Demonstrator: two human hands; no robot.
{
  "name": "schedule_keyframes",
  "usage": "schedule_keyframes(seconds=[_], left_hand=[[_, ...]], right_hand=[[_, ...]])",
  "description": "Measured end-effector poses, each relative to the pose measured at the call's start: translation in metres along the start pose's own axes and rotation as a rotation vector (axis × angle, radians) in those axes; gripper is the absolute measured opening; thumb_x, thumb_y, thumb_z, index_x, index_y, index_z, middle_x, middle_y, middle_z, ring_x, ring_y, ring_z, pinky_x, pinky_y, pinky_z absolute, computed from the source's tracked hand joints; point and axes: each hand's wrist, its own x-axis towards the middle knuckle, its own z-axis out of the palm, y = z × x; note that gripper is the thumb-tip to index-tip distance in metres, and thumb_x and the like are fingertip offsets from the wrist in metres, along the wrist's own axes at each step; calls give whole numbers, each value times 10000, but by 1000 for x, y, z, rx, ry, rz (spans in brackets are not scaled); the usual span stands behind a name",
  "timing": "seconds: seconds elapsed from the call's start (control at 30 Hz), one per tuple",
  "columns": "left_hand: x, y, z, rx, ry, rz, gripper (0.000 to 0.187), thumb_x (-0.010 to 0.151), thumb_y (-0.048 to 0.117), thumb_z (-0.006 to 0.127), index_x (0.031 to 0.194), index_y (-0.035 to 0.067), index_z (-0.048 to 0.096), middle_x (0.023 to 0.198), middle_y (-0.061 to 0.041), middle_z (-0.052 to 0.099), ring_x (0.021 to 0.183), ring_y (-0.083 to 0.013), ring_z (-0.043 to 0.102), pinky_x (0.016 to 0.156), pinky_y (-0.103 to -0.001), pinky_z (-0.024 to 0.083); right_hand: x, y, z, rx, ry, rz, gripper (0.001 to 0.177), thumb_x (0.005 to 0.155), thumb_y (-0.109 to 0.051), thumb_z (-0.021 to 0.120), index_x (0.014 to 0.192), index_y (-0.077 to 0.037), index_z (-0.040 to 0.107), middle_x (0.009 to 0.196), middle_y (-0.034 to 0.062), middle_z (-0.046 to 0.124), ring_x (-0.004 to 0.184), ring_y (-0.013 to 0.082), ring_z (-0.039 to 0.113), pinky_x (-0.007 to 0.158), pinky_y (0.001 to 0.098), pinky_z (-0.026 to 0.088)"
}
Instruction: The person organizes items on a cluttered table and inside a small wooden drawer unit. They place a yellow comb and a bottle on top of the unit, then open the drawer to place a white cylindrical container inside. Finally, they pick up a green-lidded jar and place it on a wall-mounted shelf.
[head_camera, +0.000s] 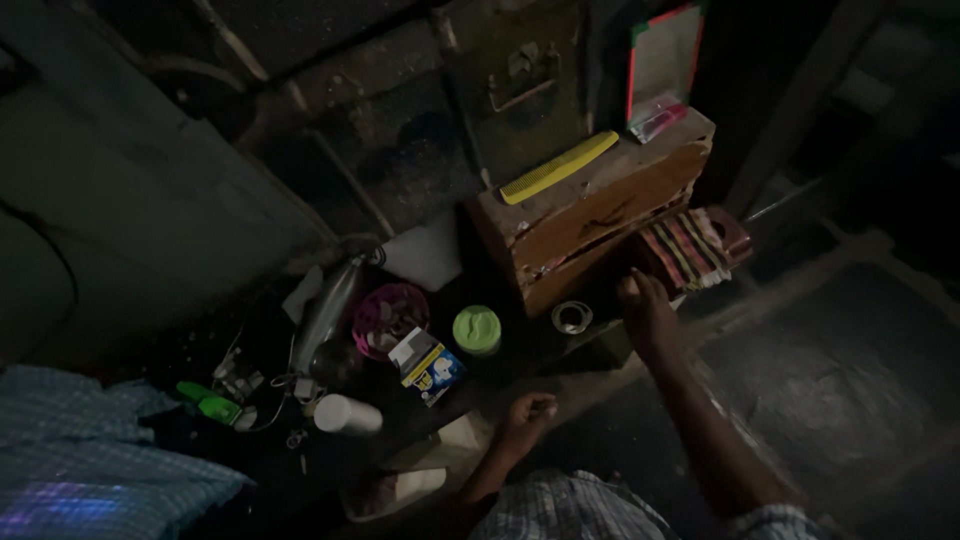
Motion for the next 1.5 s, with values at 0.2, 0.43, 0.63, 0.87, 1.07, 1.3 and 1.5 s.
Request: schedule_keyframes(seconds=[0.2,0.43,0.63,0.87,1.07,1.3,1.5], left_hand=[[15,4,-3,122,-16,-60,469,896,350,792,1271,88,690,1197,-95,703,1087,-215,685,913,-366,565],[29,8,19,372,-162,97,726,905,238,751,1531,64,427,1522,-164,493,1388,-336,496,1052,-446,488],[33,5,41,514,-190,144,509,1018,237,651,1469,41,519,1498,-197,528,1357,-366,532,1083,-441,477],[29,11,65,501,-161,294,444,1016,110,565,1448,9,581,1416,-245,603,1282,-391,605,1041,-452,516],[16,76,93,261,-107,246,510,844,260,874,1256,45,665,1218,-130,697,1125,-279,717,910,-418,622],[10,96,113,239,10,264,621,785,265,908,1293,69,609,1276,-120,640,1160,-253,679,924,-399,610],[11,97,106,244,-36,314,571,837,304,905,1293,63,660,1271,-127,690,1182,-267,699,977,-417,593]], right_hand=[[-55,-20,-16,8,-158,353,693,906,-136,758,1534,-140,465,1285,200,654,936,319,713,772,441,574],[-132,6,-18,398,-395,350,842,850,-41,747,1571,-162,329,1465,140,550,914,251,750,744,411,626],[-159,-3,-26,779,-415,119,877,891,26,741,1630,-116,292,1484,202,541,1225,287,637,934,434,584],[-150,-22,-61,658,-538,473,1040,860,-17,750,1662,-208,116,1334,176,643,1007,251,740,829,387,617],[-150,-14,-84,615,-566,434,1032,829,8,735,1659,-202,160,1390,113,533,868,225,709,725,372,611],[-172,15,-66,695,-536,476,661,876,-20,722,1470,-106,446,1211,99,637,903,197,697,732,348,586],[-170,12,-46,480,-554,454,252,915,-88,770,1098,-10,615,932,132,613,785,178,609,675,336,520]])
